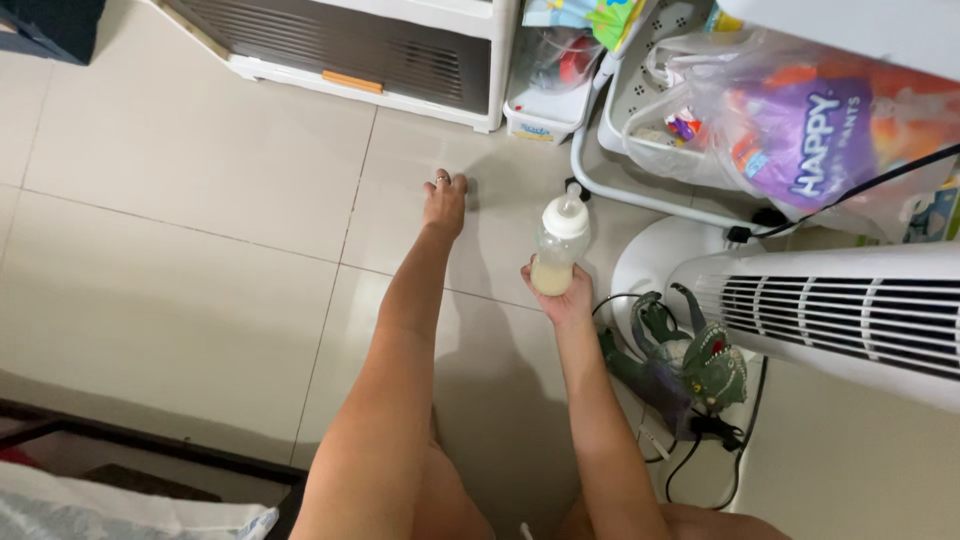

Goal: The person picks up toys from the floor and under a bed, places them into a green bin and a red toy castle, and wipes down a toy dinosaur and a picture frame.

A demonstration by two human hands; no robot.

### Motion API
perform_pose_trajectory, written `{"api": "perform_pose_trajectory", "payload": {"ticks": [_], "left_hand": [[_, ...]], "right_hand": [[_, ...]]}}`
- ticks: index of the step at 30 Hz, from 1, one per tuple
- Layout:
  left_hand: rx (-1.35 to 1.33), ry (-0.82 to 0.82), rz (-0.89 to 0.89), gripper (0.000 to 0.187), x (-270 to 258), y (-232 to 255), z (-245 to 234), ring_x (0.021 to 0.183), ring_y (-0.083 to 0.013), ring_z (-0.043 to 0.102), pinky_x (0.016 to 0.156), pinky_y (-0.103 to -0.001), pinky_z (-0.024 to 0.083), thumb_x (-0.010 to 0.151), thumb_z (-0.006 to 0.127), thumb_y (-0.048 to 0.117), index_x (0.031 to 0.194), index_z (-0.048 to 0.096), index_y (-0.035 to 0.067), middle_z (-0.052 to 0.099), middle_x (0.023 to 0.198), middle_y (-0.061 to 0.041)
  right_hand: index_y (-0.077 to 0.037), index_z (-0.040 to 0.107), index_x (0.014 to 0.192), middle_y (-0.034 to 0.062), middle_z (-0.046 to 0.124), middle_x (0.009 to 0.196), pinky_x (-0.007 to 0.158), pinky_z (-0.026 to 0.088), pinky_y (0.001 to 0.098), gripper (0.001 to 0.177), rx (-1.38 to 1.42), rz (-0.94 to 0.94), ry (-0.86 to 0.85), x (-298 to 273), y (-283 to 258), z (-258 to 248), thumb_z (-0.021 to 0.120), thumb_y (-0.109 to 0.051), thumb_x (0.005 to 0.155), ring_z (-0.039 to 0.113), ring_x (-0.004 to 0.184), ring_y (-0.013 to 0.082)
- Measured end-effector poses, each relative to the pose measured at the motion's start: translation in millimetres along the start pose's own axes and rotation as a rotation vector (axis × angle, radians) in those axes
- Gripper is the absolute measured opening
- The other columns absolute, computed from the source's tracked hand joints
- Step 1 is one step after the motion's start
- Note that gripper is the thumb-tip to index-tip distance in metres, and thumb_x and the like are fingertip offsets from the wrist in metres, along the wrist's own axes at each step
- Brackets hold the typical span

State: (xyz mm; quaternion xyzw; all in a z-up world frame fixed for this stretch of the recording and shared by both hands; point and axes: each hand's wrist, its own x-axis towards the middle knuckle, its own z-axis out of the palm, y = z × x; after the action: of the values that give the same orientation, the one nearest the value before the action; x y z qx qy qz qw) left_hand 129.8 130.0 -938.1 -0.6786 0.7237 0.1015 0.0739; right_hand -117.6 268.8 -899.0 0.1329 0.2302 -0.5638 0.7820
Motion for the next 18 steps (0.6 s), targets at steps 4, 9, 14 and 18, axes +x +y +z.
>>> {"api": "perform_pose_trajectory", "payload": {"ticks": [4, 9, 14, 18], "left_hand": [[-0.728, -0.130, -0.309, 0.075, 6, 1, -56, 0.124, -0.0329, 0.055, 0.098, -0.043, 0.050, 0.084, 0.079, 0.020, 0.147, 0.042, 0.005, 0.058, 0.130, -0.021], [-1.768, -0.140, 0.296, 0.078, -31, 13, -205, 0.112, -0.0180, 0.066, 0.093, -0.033, 0.060, 0.082, 0.073, 0.008, 0.153, 0.040, 0.013, 0.060, 0.126, -0.002], [-1.495, -0.039, 0.688, 0.067, -87, 43, -295, 0.120, -0.0162, 0.060, 0.096, -0.034, 0.055, 0.091, 0.083, 0.004, 0.149, 0.050, 0.011, 0.061, 0.136, -0.006], [-1.284, -0.091, 0.728, 0.061, -101, 52, -303, 0.129, -0.0202, 0.063, 0.114, -0.037, 0.053, 0.093, 0.084, 0.004, 0.146, 0.055, 0.010, 0.064, 0.136, -0.008]], "right_hand": [[0.000, 0.060, 0.113, 0.0172, 0.065, 0.097, 0.082, 0.049, 0.0472, 0.025, 0.060, 0.015, -0.024, 15, 5, -2, 0.046, -0.012, 0.097, 0.061, 0.088, 0.0320], [0.002, 0.060, 0.114, 0.0177, 0.065, 0.098, 0.084, 0.048, 0.0462, 0.024, 0.038, 0.001, -0.070, 24, 4, -6, 0.047, -0.010, 0.099, 0.061, 0.088, 0.0316], [-0.002, 0.061, 0.116, 0.0147, 0.066, 0.099, 0.083, 0.050, 0.0491, 0.025, -0.087, -0.043, -0.071, 23, 6, 20, 0.046, -0.011, 0.100, 0.061, 0.086, 0.0322], [-0.004, 0.063, 0.121, 0.0138, 0.067, 0.101, 0.080, 0.050, 0.0497, 0.028, -0.227, -0.088, -0.070, 11, 11, 50, 0.045, -0.014, 0.102, 0.060, 0.084, 0.0336]]}}
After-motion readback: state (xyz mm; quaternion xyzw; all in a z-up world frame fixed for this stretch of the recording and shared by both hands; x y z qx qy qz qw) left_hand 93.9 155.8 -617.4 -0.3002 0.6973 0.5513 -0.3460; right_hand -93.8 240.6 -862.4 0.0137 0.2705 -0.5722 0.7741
